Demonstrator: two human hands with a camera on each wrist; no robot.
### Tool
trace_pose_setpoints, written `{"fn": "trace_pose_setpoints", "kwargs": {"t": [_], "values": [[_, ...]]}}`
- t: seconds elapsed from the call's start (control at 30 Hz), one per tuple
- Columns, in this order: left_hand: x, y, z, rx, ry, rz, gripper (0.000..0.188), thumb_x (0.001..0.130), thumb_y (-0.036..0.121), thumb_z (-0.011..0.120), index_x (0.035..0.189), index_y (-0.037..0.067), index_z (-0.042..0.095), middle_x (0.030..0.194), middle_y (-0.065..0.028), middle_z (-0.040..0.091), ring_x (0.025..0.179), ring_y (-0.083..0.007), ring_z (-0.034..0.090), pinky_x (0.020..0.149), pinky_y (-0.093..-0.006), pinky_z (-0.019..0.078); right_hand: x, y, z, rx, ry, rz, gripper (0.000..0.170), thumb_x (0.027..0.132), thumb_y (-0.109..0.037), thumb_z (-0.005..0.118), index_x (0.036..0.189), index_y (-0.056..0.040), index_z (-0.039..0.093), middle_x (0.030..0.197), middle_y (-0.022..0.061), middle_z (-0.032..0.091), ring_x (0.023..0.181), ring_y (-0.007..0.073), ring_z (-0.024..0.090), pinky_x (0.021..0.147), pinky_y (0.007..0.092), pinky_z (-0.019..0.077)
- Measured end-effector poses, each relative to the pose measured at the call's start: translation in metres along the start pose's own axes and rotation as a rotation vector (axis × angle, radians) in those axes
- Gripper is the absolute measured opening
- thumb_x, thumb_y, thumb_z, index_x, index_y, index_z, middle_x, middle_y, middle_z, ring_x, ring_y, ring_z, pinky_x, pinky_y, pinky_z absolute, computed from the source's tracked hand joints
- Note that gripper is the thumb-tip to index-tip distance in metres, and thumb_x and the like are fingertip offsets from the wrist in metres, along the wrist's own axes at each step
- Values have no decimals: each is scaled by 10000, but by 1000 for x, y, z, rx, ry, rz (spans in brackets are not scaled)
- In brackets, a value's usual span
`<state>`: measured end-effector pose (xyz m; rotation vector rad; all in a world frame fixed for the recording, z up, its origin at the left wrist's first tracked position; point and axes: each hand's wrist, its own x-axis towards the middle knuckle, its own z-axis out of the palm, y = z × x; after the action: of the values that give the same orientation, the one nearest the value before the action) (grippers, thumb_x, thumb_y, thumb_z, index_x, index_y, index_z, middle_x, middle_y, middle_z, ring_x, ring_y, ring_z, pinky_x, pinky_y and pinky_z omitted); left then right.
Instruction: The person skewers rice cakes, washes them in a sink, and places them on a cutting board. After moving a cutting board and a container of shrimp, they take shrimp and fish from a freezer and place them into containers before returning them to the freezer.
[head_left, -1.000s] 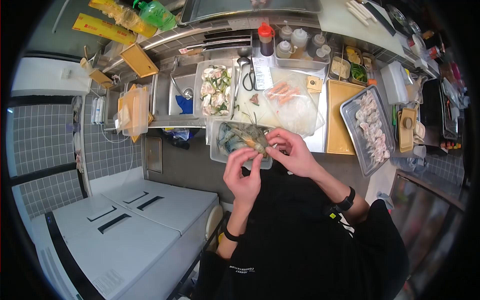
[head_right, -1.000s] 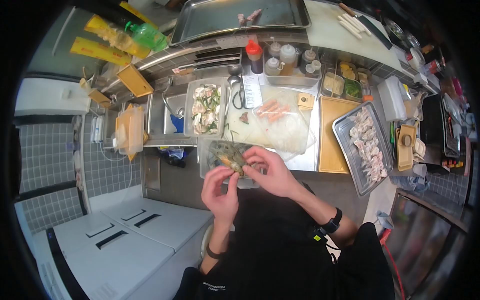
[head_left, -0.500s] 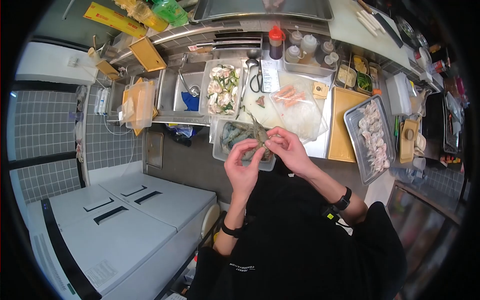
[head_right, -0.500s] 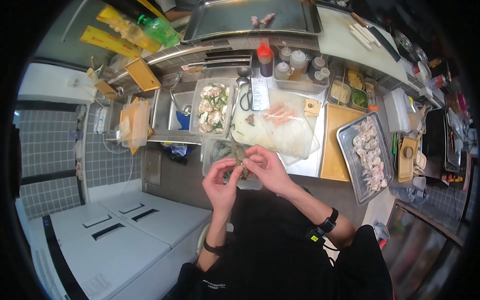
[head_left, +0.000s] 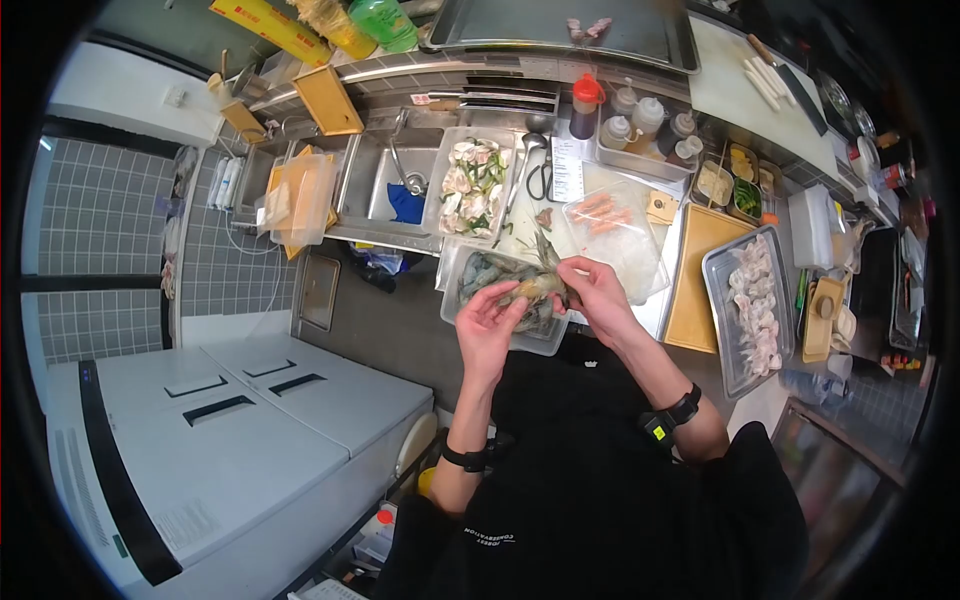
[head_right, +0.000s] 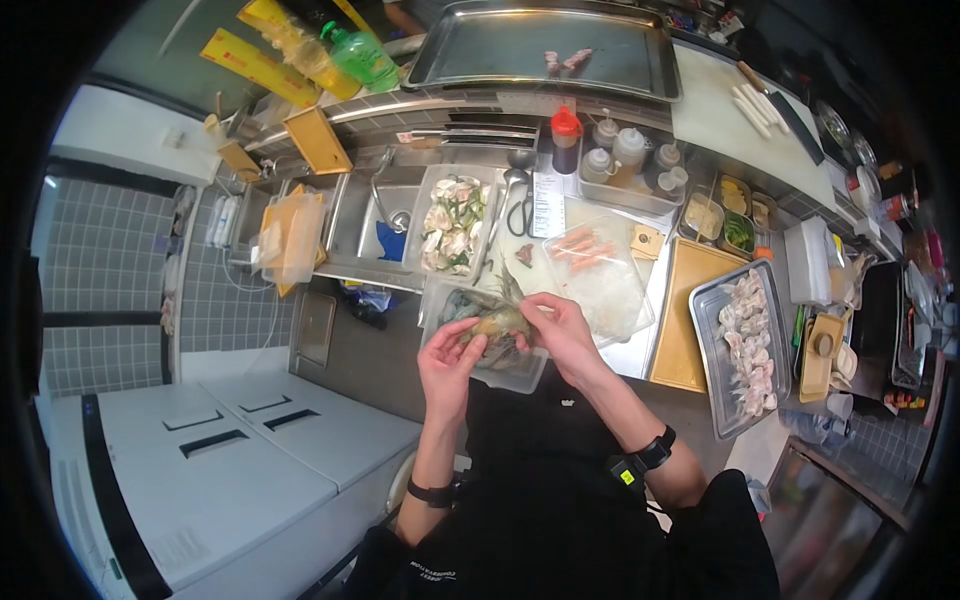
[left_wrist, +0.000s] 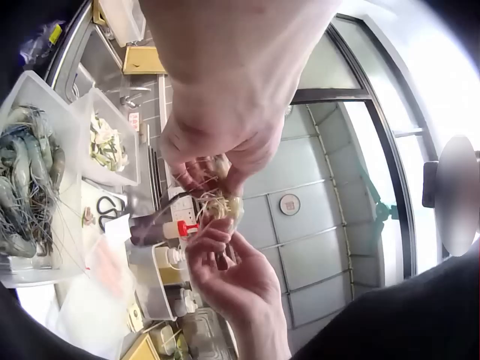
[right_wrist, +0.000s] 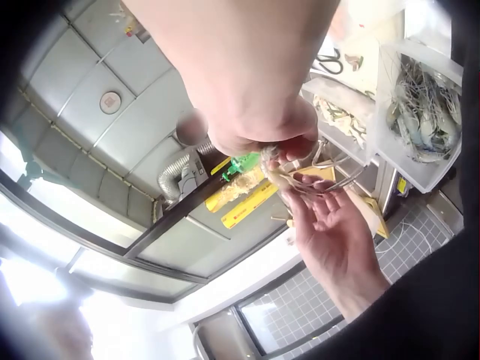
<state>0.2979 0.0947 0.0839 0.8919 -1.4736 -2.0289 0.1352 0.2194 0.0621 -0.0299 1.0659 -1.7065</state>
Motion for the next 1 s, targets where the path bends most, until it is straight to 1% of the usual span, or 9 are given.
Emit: {"fn": "trace_pose_setpoints", "kwargs": {"t": [0.07, 0.27, 0.43, 0.5, 0.57, 0.6, 0.67, 0.77, 1.0], "values": [[1, 2, -4, -14, 30, -11, 334, 971, -58, 759, 1296, -69, 684, 1190, -127, 751, 1048, -151, 725, 934, -277, 584, 4, 7, -7, -267, 65, 14, 234, 1108, -117, 605, 1274, 46, 617, 1010, 186, 776, 846, 202, 766, 699, 293, 577], [8, -7, -22, -46, 119, 3, 344, 963, -88, 748, 1301, -73, 683, 1222, -140, 743, 1063, -158, 729, 946, -278, 586, 8, 13, -16, -278, 134, -54, 336, 1097, -89, 606, 1357, 115, 544, 1084, 235, 782, 867, 231, 788, 768, 307, 617], [12, -8, -32, -81, 178, 33, 324, 974, -78, 733, 1294, -63, 688, 1189, -127, 755, 1003, -150, 729, 931, -297, 587, 10, 12, -16, -338, 90, -91, 272, 1088, -86, 619, 1268, 116, 593, 1029, 210, 793, 868, 210, 784, 773, 306, 614], [14, -8, -36, -38, 191, 41, 347, 962, -103, 738, 1302, -68, 682, 1237, -143, 739, 1078, -162, 730, 951, -276, 589, 9, 12, -16, -392, 87, -90, 241, 1083, -82, 626, 1224, 114, 617, 1002, 193, 797, 875, 193, 782, 779, 305, 614], [14, -6, -39, 12, 199, 65, 347, 960, -107, 737, 1300, -68, 682, 1239, -141, 738, 1076, -158, 728, 945, -271, 589, 9, 18, -17, -575, 128, -280, 161, 1053, -74, 667, 1127, 68, 677, 926, 156, 797, 827, 244, 785, 757, 323, 597], [14, -6, -40, 64, 208, 87, 347, 958, -111, 737, 1298, -68, 683, 1240, -138, 738, 1074, -154, 727, 940, -265, 589, 5, 14, -12, -577, 131, -280, 161, 1053, -74, 667, 1127, 68, 677, 926, 156, 797, 827, 244, 785, 757, 323, 597], [16, -7, -44, 74, 209, 112, 345, 957, -115, 736, 1296, -71, 682, 1234, -136, 739, 1072, -151, 726, 934, -260, 587, -4, -1, -2, -1054, 237, -490, 127, 1000, -52, 712, 1100, 26, 716, 944, 165, 780, 845, 339, 769, 774, 375, 579], [17, -9, -46, 85, 212, 136, 340, 958, -119, 733, 1291, -78, 680, 1226, -135, 740, 1073, -150, 726, 928, -256, 584, -3, -1, -4, -1090, 256, -666, 158, 946, -44, 752, 1098, -3, 742, 969, 168, 746, 907, 403, 719, 815, 431, 554], [18, -8, -43, 69, 186, 124, 337, 956, -124, 730, 1287, -77, 683, 1216, -127, 744, 1075, -150, 725, 925, -250, 581, -6, -13, 2, -1177, 273, -819, 182, 905, -59, 805, 1074, -2, 770, 925, 128, 683, 902, 337, 650, 826, 431, 539]]}}
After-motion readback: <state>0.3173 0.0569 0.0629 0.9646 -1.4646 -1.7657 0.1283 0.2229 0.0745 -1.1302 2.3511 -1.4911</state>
